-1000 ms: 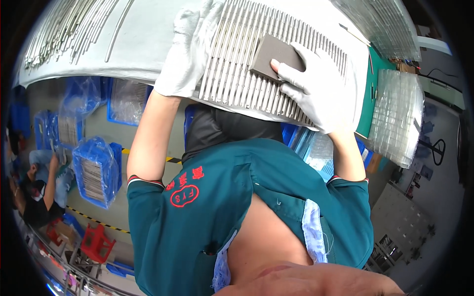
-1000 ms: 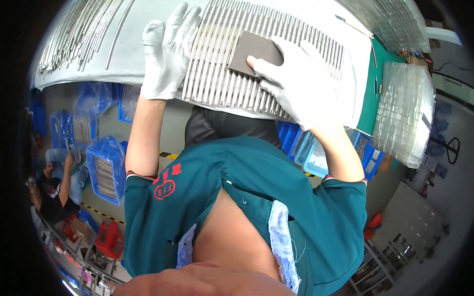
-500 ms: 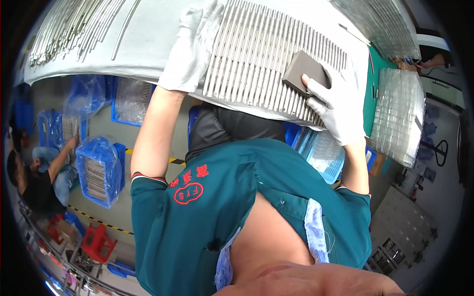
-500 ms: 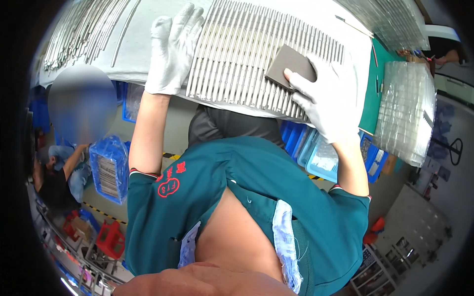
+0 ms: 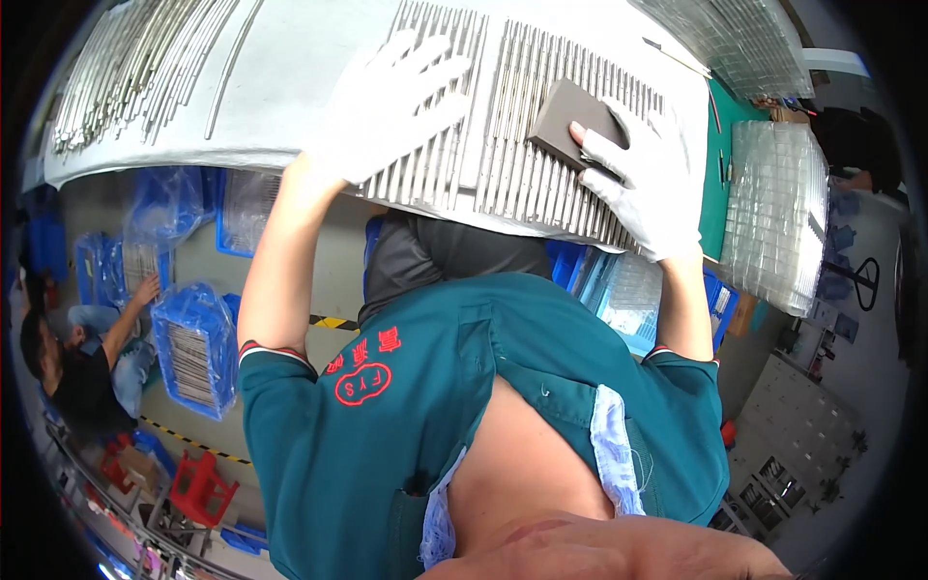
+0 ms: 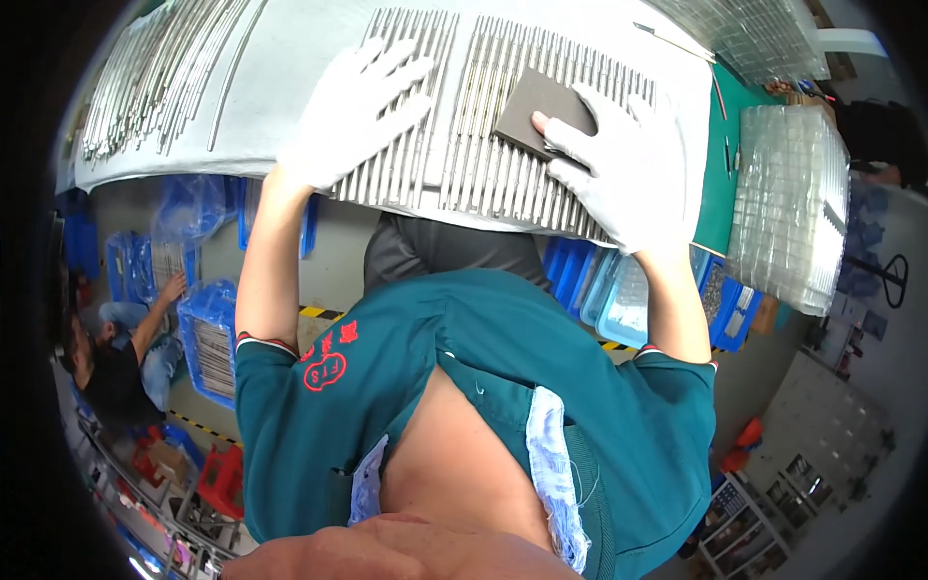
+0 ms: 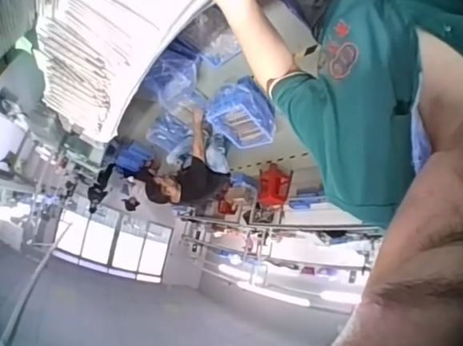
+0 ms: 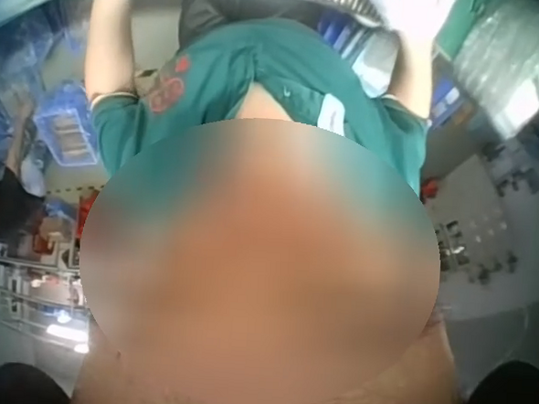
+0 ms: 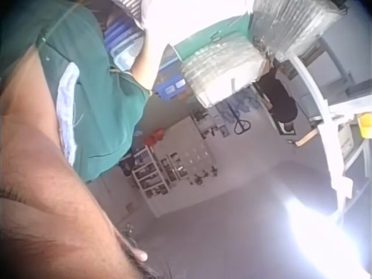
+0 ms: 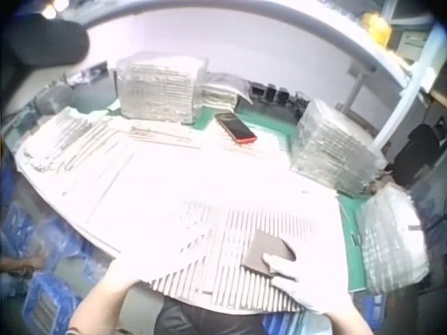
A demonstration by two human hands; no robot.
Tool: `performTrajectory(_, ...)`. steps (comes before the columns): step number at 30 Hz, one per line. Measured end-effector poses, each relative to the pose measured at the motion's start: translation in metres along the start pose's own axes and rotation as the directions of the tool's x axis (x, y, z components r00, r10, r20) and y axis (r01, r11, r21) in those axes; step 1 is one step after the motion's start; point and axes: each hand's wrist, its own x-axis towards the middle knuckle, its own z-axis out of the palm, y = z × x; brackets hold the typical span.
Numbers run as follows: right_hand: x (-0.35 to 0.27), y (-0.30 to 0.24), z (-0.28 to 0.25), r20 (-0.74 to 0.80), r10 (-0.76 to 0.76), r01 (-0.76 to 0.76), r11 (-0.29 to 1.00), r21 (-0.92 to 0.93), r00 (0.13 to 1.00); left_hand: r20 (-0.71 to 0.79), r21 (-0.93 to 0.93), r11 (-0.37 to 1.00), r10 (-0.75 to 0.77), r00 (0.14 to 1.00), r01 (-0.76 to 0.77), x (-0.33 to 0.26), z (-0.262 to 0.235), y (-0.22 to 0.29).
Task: Inspecting, sorting, and sanding small metal rods on a factory workbench.
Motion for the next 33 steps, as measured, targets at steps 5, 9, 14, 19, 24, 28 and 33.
performTrajectory(5,-0.005,0.01,0.009,-0.057,-0.003,0.005,0.999,0.036,0.998,0.035,-0.932,0.283,-0.551,0.834,0.226,-0.017,0.003,-0.026)
performTrajectory(9,0.017,-0.01,0.011,0.003,-0.023,0.023,0.995,0.094,1.0,0.113,-0.969,-0.232,-0.708,0.697,-0.078,-0.009,-0.001,-0.014)
performTrajectory(14,0.041,-0.033,0.009,-0.077,-0.125,0.131,0.988,0.076,0.989,0.1,-0.978,-0.197,-0.718,0.689,-0.063,-0.005,-0.004,-0.011)
performTrajectory(19,0.025,-0.019,0.005,-0.023,-0.199,0.2,0.976,0.09,0.98,0.14,-0.949,-0.295,-0.713,0.687,-0.113,-0.02,0.002,-0.012)
performTrajectory(24,0.058,-0.055,0.024,-0.144,-0.135,0.158,0.974,0.161,0.98,0.19,-0.917,-0.381,-0.673,0.714,-0.115,-0.012,-0.003,-0.008)
performTrajectory(28,0.072,-0.067,0.03,-0.21,-0.154,0.193,0.965,0.178,0.965,0.167,-0.933,-0.343,-0.681,0.713,-0.109,-0.015,-0.002,-0.012)
performTrajectory(33,0.049,-0.047,0.018,-0.062,-0.137,0.143,0.982,0.124,0.989,0.16,-0.964,-0.262,-0.688,0.708,-0.036,-0.01,-0.005,-0.01)
